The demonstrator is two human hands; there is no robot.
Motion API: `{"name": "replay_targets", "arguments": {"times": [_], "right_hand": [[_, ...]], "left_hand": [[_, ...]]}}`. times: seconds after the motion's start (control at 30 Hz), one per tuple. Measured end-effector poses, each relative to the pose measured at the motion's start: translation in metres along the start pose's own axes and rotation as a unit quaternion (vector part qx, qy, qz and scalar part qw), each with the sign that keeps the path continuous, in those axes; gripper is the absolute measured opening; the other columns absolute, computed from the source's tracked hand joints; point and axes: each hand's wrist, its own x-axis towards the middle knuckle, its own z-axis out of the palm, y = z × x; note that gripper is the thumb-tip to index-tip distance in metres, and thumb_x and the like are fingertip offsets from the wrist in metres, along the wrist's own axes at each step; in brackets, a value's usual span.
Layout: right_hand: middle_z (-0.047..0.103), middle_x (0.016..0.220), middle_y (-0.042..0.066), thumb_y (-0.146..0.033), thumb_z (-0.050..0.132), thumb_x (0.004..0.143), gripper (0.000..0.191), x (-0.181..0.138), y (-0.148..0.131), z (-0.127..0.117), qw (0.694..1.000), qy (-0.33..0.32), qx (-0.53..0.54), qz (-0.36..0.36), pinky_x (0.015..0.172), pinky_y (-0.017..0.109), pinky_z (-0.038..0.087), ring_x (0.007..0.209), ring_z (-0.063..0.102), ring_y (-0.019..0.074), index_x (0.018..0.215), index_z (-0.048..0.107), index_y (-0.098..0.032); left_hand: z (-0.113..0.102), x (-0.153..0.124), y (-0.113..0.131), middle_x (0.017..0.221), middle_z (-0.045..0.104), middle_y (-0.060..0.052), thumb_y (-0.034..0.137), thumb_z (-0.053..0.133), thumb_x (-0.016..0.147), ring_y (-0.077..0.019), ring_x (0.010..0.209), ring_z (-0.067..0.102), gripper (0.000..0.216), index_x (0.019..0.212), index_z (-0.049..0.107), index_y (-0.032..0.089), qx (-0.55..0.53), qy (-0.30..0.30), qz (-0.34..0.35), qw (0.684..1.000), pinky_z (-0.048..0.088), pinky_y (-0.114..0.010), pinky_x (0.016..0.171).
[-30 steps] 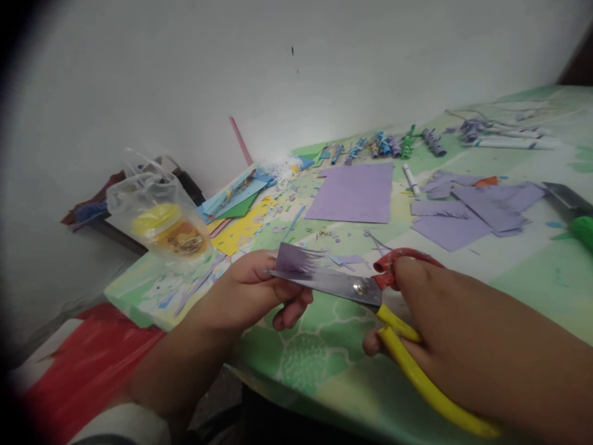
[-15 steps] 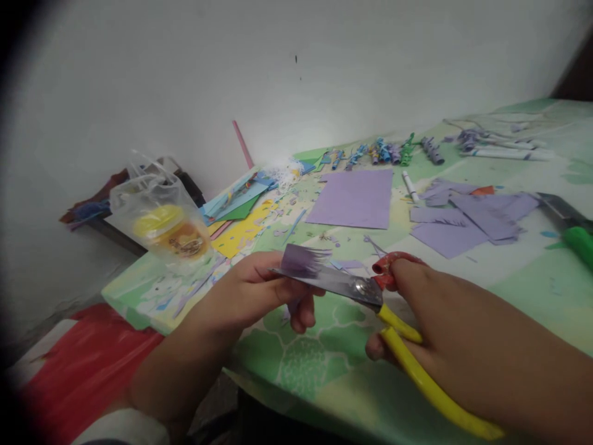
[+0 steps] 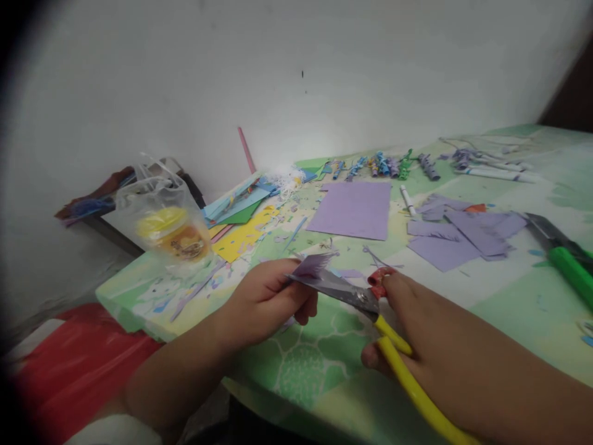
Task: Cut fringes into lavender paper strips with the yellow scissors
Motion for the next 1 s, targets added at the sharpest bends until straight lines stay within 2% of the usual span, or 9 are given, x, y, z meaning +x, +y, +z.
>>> {"name": "replay_targets", "arguments": {"times": [0.23,0.37,0.47,0.6,0.77,1.0], "right_hand": [[0.058,0.111,0.013,-0.06,0.041,0.078,0.048,0.0016,-0.0069,-0.007,0.999,-0.016,0.0,0.038,0.08,0.049,0.052,0.098,0.061,0.032,0.113,0.031,-0.028],[0.055,0.118,0.017,-0.058,0.043,0.077,0.055,0.0003,-0.0059,-0.0047,0.999,0.006,-0.046,0.01,0.078,0.047,0.054,0.106,0.057,0.0349,0.12,0.027,-0.026],[0.054,0.121,0.018,-0.056,0.044,0.077,0.059,0.0004,-0.0053,-0.0041,0.999,0.014,-0.038,-0.013,0.074,0.043,0.056,0.107,0.057,0.0345,0.123,0.027,-0.025],[0.057,0.117,0.017,-0.054,0.046,0.076,0.057,-0.0001,-0.0058,-0.0062,1.0,-0.003,-0.015,-0.026,0.076,0.044,0.055,0.102,0.06,0.0332,0.122,0.029,-0.024],[0.054,0.122,0.018,-0.053,0.046,0.077,0.058,0.0001,-0.0068,-0.007,0.998,-0.045,0.045,-0.002,0.087,0.051,0.048,0.11,0.055,0.0354,0.123,0.029,-0.022],[0.054,0.121,0.018,-0.055,0.045,0.077,0.058,-0.0002,-0.0053,-0.0063,0.997,-0.055,0.052,0.004,0.086,0.052,0.047,0.111,0.054,0.0361,0.123,0.029,-0.023]], "left_hand": [[0.0008,-0.0023,-0.0045,0.055,0.05,0.003,0.014,0.04,0.078,-0.0054,0.05,0.05,0.02,0.062,0.051,0.015,0.04,0.005,0.053,0.998,0.039,-0.016,0.05],[-0.0008,-0.0032,-0.0028,0.056,0.052,0.003,0.013,0.041,0.078,-0.0061,0.052,0.049,0.019,0.062,0.052,0.015,0.141,0.02,0.117,0.983,0.038,-0.017,0.053],[-0.0012,-0.003,-0.0008,0.056,0.052,0.003,0.014,0.041,0.079,-0.0069,0.054,0.049,0.02,0.062,0.051,0.016,0.18,0.017,0.144,0.973,0.037,-0.018,0.054],[-0.0006,-0.0026,0.0002,0.054,0.051,0.003,0.016,0.039,0.081,-0.0072,0.053,0.049,0.023,0.061,0.05,0.016,0.185,0.018,0.142,0.972,0.037,-0.017,0.053],[-0.0002,-0.0022,0.0007,0.056,0.052,0.003,0.014,0.04,0.079,-0.0071,0.054,0.049,0.021,0.062,0.051,0.016,0.165,0.015,0.151,0.974,0.037,-0.017,0.054],[0.0002,-0.003,0.0003,0.054,0.051,0.002,0.015,0.04,0.079,-0.0069,0.052,0.048,0.021,0.06,0.05,0.016,0.138,0.002,0.128,0.982,0.036,-0.017,0.05]]}}
